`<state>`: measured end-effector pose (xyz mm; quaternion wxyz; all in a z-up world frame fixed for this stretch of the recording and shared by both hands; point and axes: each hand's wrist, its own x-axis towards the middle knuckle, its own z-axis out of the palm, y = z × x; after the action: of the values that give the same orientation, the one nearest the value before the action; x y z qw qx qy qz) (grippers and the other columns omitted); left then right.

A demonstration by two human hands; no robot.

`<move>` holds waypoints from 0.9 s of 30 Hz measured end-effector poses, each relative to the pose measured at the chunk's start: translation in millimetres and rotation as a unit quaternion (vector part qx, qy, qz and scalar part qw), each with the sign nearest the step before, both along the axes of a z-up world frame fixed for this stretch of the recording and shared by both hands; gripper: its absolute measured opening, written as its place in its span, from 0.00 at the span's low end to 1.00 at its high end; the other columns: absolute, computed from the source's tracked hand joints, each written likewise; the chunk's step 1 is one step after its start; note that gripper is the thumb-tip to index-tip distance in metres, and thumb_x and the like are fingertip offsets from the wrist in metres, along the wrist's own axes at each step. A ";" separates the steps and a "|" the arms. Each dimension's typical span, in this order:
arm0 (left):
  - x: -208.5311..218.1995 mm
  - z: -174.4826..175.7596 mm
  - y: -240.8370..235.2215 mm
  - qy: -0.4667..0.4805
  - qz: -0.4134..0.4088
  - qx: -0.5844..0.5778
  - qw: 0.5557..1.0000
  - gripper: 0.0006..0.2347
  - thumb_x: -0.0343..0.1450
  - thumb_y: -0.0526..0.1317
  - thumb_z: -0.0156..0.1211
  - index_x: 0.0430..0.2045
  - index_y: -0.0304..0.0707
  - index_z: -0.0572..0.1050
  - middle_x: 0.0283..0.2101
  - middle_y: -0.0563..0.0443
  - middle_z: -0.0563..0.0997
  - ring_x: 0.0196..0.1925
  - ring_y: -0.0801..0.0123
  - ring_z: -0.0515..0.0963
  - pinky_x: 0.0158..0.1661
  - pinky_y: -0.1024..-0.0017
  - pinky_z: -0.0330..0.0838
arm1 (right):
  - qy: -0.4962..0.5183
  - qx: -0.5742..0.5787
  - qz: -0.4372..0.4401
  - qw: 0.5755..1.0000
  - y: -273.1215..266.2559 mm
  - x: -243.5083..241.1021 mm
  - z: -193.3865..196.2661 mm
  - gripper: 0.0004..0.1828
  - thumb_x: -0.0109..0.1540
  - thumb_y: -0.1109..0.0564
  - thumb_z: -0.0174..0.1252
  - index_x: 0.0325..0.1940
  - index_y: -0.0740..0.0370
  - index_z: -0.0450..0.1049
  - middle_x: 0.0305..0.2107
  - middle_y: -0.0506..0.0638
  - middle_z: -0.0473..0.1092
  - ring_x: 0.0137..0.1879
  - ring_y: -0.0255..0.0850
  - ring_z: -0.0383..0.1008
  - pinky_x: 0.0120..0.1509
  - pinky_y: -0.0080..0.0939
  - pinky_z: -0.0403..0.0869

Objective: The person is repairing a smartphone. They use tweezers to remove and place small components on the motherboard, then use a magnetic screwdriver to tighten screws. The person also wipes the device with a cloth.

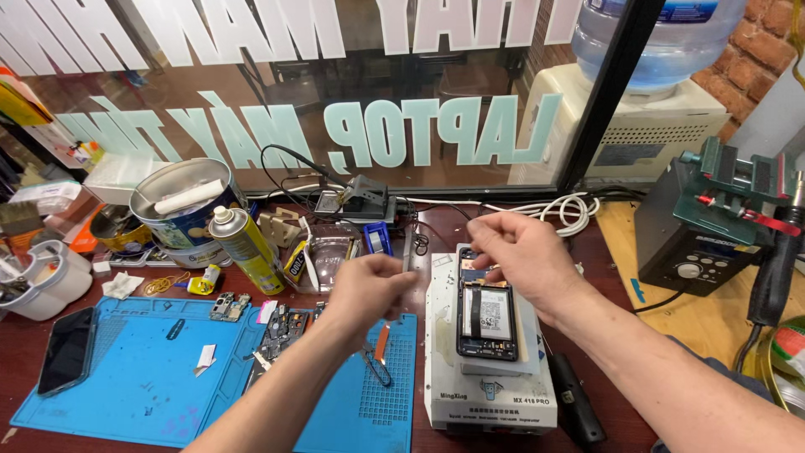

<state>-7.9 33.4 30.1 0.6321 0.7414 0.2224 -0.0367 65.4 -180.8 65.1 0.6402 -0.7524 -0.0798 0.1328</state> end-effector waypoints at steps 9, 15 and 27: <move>25.1 -125.2 93.3 0.204 0.031 0.194 0.959 0.11 0.63 0.36 0.74 0.32 0.24 0.82 0.31 0.37 0.85 0.25 0.60 0.83 0.25 0.65 0.76 | 0.047 -0.354 -0.160 0.921 -124.8 7.2 -137.5 0.17 0.61 0.46 0.65 0.38 0.65 0.81 0.27 0.53 0.75 0.36 0.46 0.76 0.41 0.45 0.73; 60.8 -171.4 110.2 0.174 -0.062 0.394 0.900 0.15 0.62 0.40 0.72 0.35 0.25 0.83 0.40 0.32 0.85 0.42 0.48 0.86 0.42 0.59 0.80 | 0.104 -0.552 -0.045 0.826 -147.7 -36.6 -175.6 0.22 0.55 0.43 0.69 0.48 0.56 0.81 0.44 0.52 0.81 0.54 0.46 0.81 0.60 0.46 0.77; 59.9 -119.5 84.3 0.112 -0.022 0.364 0.925 0.15 0.65 0.44 0.70 0.40 0.35 0.83 0.42 0.35 0.84 0.47 0.47 0.83 0.49 0.57 0.77 | 0.153 -0.555 -0.048 0.816 -109.1 -42.7 -174.4 0.30 0.57 0.45 0.68 0.60 0.57 0.74 0.52 0.58 0.77 0.61 0.50 0.77 0.65 0.48 0.74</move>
<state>52.1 117.7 -89.4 0.2893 0.9160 0.2734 -0.0498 22.7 -290.0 -109.3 0.1239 -0.9530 0.1425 0.2371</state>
